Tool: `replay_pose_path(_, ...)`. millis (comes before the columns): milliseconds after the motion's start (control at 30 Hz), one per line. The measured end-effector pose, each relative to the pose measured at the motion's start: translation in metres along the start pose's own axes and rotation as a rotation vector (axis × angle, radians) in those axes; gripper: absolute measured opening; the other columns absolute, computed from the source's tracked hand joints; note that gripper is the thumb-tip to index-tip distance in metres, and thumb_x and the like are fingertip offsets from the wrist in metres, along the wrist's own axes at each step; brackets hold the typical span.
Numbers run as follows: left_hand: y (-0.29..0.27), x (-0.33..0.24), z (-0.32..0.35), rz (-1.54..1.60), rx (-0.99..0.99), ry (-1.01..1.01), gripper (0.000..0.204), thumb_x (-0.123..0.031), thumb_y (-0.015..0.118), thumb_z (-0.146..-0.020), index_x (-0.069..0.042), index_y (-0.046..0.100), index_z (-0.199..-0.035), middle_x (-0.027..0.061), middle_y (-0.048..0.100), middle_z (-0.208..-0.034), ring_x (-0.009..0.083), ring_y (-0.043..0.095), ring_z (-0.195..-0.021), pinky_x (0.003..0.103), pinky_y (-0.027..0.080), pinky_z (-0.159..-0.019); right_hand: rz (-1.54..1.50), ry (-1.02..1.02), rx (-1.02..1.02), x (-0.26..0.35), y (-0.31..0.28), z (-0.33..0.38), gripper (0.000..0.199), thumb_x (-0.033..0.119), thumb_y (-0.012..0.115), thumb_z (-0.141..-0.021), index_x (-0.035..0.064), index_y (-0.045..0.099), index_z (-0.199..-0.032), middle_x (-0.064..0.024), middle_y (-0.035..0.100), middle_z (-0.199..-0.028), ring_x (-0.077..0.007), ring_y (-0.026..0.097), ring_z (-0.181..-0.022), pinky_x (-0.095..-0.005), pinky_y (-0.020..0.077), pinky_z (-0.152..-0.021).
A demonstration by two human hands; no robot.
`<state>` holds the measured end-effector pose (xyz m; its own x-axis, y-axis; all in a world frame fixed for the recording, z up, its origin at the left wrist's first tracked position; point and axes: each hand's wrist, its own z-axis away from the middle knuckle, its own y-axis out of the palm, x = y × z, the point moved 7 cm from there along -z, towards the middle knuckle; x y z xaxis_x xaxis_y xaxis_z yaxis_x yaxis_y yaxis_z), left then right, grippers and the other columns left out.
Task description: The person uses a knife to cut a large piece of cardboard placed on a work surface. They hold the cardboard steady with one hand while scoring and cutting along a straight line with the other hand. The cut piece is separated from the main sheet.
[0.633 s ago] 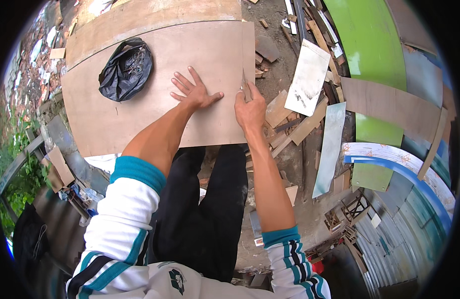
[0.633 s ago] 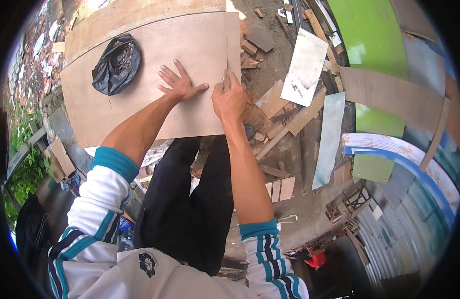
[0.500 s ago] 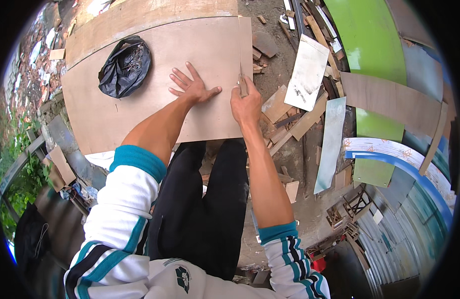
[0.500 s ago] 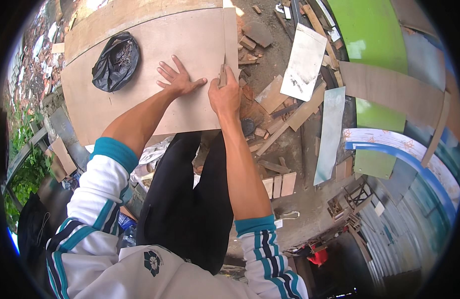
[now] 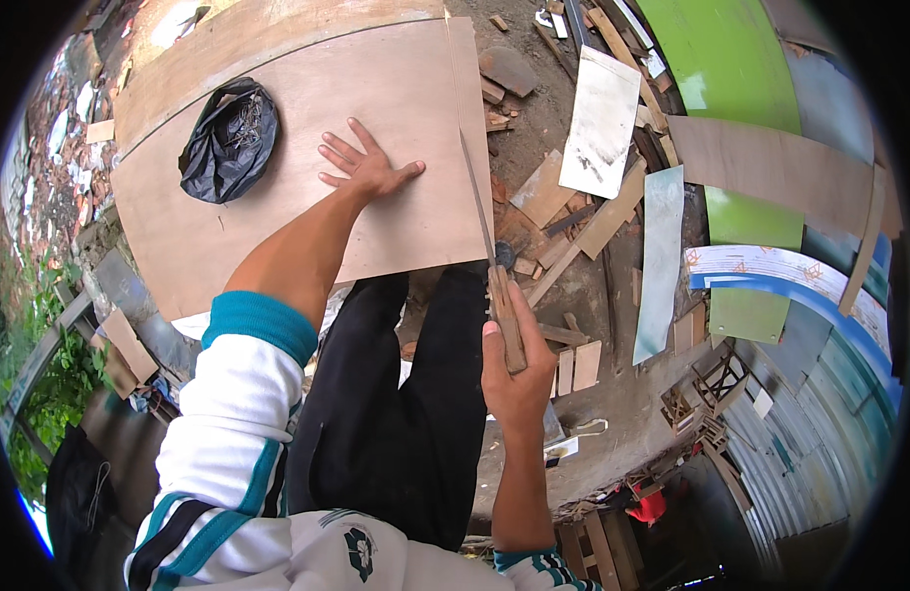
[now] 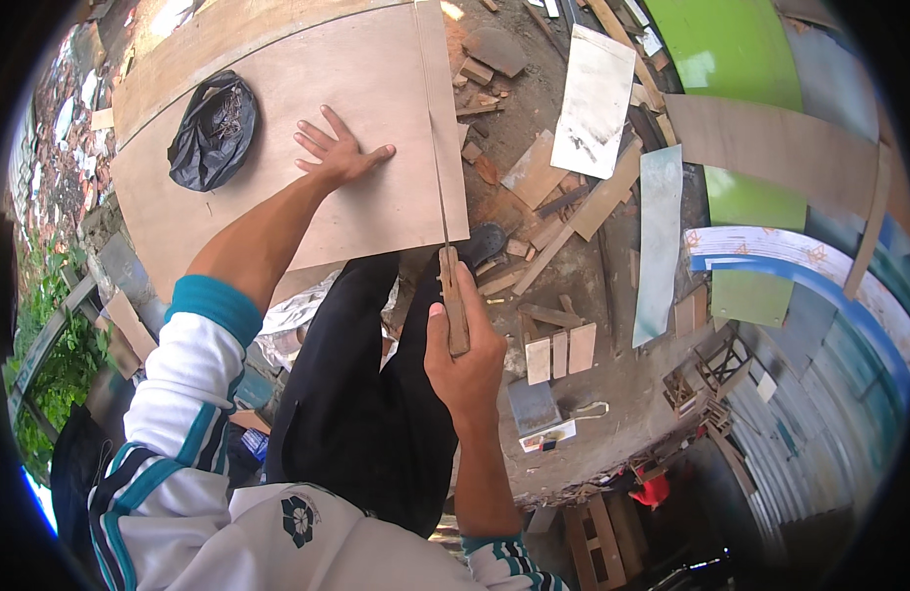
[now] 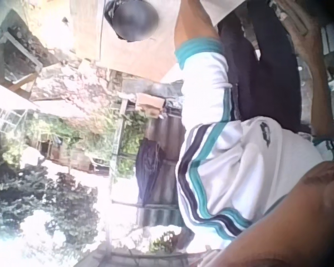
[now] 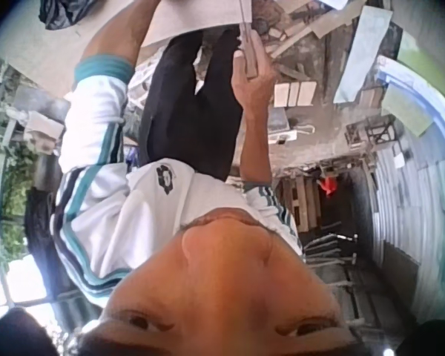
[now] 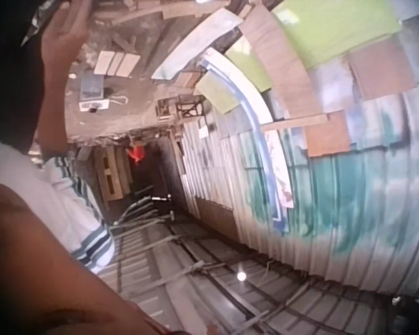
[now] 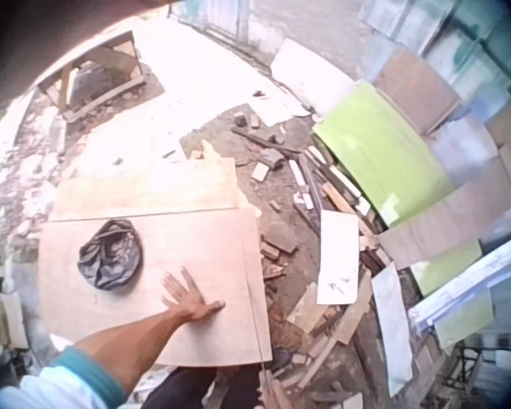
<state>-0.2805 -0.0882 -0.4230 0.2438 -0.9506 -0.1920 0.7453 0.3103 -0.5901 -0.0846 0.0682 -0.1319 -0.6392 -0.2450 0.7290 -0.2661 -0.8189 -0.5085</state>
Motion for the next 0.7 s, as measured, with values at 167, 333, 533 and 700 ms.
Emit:
replay_pose_path(167,0.0,0.002,0.0,-0.024,-0.022,0.014,0.153,-0.08,0.072,-0.068,-0.005,-0.034,-0.149,0.0461,-0.034,-0.146,0.06,-0.033,-0.138,0.083,-0.004,-0.1,0.031,-0.088,-0.006,-0.011,0.024,-0.033,0.046,0.011,0.062,-0.094,-0.0039,0.056,-0.137,-0.027,0.066,-0.124,-0.0352,0.068,-0.114,-0.0389,0.0532,-0.093)
replay_pose_path(333,-0.005,0.001,-0.003,0.007,0.013,0.009,0.153,-0.077,0.073,-0.069,-0.003,-0.035,-0.148,0.0459,-0.036,-0.145,0.0607,-0.037,-0.135,0.082,-0.008,-0.101,0.004,-0.136,-0.029,-0.038,0.04,-0.051,0.044,0.01,0.062,-0.093,-0.0043,0.058,-0.134,-0.0271,0.067,-0.123,-0.0371,0.067,-0.114,-0.0392,0.053,-0.094)
replay_pose_path(533,0.003,-0.004,0.008,0.01,0.085,0.001,0.153,-0.075,0.074,-0.07,-0.001,-0.035,-0.148,0.0461,-0.037,-0.144,0.0615,-0.037,-0.134,0.081,-0.01,-0.102,-0.006,-0.13,-0.051,-0.057,0.077,-0.162,0.044,0.015,0.062,-0.091,-0.004,0.06,-0.132,-0.0277,0.066,-0.124,-0.0385,0.065,-0.117,-0.0404,0.0494,-0.1)
replay_pose_path(700,-0.003,-0.008,0.007,0.001,0.083,-0.007,0.153,-0.075,0.074,-0.07,-0.002,-0.035,-0.148,0.0469,-0.037,-0.144,0.0614,-0.037,-0.135,0.08,-0.009,-0.103,0.001,-0.189,-0.081,-0.055,0.115,-0.208,0.048,0.017,0.063,-0.091,-0.003,0.059,-0.134,-0.027,0.065,-0.126,-0.0386,0.064,-0.117,-0.0409,0.0496,-0.099)
